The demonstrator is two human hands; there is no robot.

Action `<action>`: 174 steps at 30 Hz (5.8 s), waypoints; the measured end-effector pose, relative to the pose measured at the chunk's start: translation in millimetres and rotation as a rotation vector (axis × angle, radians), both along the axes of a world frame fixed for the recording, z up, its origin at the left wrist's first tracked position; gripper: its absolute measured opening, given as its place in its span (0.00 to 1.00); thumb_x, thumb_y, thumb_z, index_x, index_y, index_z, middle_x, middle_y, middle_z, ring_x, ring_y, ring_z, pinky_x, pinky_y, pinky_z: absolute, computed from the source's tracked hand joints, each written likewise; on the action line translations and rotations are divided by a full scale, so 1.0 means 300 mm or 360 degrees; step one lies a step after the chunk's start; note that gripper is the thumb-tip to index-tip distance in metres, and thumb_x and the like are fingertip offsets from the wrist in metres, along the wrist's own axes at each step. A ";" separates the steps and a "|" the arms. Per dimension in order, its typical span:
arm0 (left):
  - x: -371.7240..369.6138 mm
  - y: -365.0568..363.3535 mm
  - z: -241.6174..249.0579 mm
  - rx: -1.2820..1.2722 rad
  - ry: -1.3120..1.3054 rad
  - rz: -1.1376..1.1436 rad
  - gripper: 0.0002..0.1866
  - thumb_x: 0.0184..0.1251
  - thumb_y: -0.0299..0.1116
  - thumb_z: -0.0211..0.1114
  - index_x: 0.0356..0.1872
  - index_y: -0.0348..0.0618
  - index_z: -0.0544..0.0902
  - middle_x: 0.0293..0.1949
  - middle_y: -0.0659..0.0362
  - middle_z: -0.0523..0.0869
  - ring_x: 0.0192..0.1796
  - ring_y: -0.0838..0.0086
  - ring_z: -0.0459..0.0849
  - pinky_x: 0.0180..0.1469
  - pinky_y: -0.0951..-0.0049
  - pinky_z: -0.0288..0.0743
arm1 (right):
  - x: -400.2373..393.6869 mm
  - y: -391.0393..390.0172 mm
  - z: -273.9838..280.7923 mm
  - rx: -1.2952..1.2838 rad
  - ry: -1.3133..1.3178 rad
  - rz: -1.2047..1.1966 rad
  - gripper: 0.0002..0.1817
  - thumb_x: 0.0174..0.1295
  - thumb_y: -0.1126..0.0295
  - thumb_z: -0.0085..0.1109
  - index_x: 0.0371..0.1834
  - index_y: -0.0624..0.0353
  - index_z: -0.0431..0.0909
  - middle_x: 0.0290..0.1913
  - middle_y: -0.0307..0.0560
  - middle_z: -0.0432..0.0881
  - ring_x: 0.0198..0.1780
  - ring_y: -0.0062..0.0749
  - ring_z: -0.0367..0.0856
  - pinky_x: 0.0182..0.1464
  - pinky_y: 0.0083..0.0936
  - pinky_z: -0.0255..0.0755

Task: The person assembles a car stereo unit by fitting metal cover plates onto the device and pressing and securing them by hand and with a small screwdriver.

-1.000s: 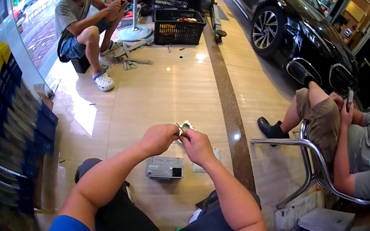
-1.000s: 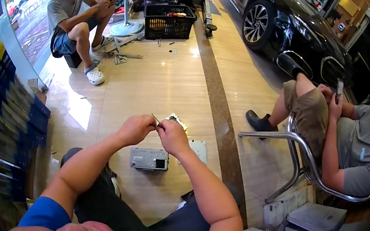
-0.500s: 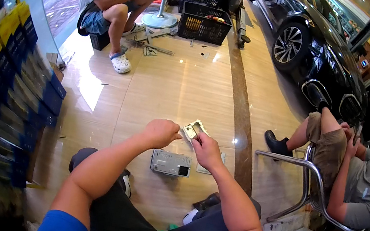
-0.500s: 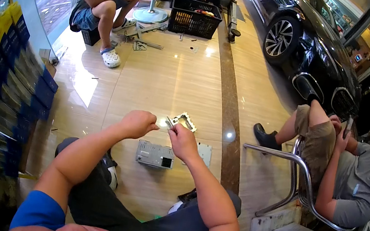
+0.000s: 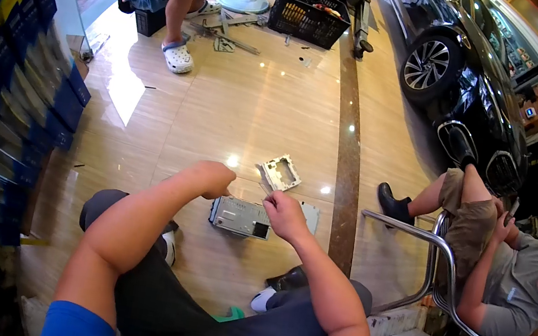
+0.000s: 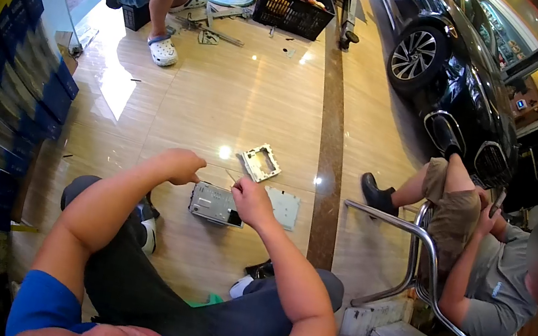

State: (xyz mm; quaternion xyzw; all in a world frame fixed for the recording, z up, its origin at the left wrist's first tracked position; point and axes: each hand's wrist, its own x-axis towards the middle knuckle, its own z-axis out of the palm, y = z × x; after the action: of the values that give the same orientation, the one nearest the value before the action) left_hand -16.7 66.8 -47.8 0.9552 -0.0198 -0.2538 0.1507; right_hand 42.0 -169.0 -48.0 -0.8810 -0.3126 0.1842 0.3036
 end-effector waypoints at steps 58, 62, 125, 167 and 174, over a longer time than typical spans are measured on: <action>0.107 -0.125 0.178 -0.0127 -0.0070 -0.0110 0.12 0.63 0.30 0.68 0.47 0.44 0.89 0.47 0.52 0.89 0.50 0.60 0.87 0.49 0.60 0.81 | -0.087 0.042 -0.454 -0.0769 -0.0105 0.0549 0.10 0.63 0.65 0.61 0.38 0.61 0.79 0.40 0.59 0.85 0.45 0.57 0.84 0.48 0.49 0.76; 0.108 -0.121 0.179 -0.0152 0.0004 -0.0148 0.15 0.68 0.37 0.67 0.50 0.39 0.82 0.48 0.47 0.87 0.54 0.55 0.85 0.53 0.57 0.79 | -0.097 0.047 -0.454 -0.0783 -0.0143 0.0537 0.09 0.63 0.65 0.61 0.38 0.61 0.79 0.40 0.59 0.85 0.45 0.56 0.84 0.48 0.48 0.76; 0.079 -0.139 0.093 -0.0017 -0.0061 -0.0122 0.13 0.69 0.37 0.66 0.45 0.39 0.88 0.46 0.48 0.89 0.50 0.54 0.87 0.50 0.55 0.80 | -0.112 -0.043 -0.245 -0.0659 -0.0340 0.0655 0.07 0.64 0.69 0.54 0.38 0.58 0.80 0.38 0.57 0.81 0.41 0.55 0.84 0.43 0.48 0.78; 0.068 -0.145 0.138 -0.0057 -0.0026 -0.0237 0.17 0.68 0.39 0.67 0.50 0.38 0.84 0.47 0.46 0.88 0.53 0.53 0.86 0.54 0.55 0.79 | -0.153 -0.004 -0.264 -0.0627 -0.0362 0.0728 0.05 0.63 0.76 0.49 0.40 0.61 0.73 0.41 0.59 0.78 0.44 0.56 0.82 0.44 0.47 0.77; 0.069 -0.151 0.126 -0.0033 -0.0025 -0.0235 0.17 0.67 0.40 0.68 0.50 0.40 0.84 0.47 0.47 0.88 0.53 0.53 0.86 0.54 0.55 0.79 | -0.147 -0.019 -0.283 -0.0436 -0.0330 0.0770 0.07 0.62 0.77 0.49 0.42 0.61 0.73 0.41 0.59 0.78 0.44 0.57 0.81 0.45 0.48 0.77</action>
State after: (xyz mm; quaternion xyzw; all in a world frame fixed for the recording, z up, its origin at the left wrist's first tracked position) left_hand 4.1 21.4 -10.2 0.9515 -0.0942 -0.2565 0.1414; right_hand -2.3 -174.6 -132.7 -0.8278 -0.5151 0.2008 0.0956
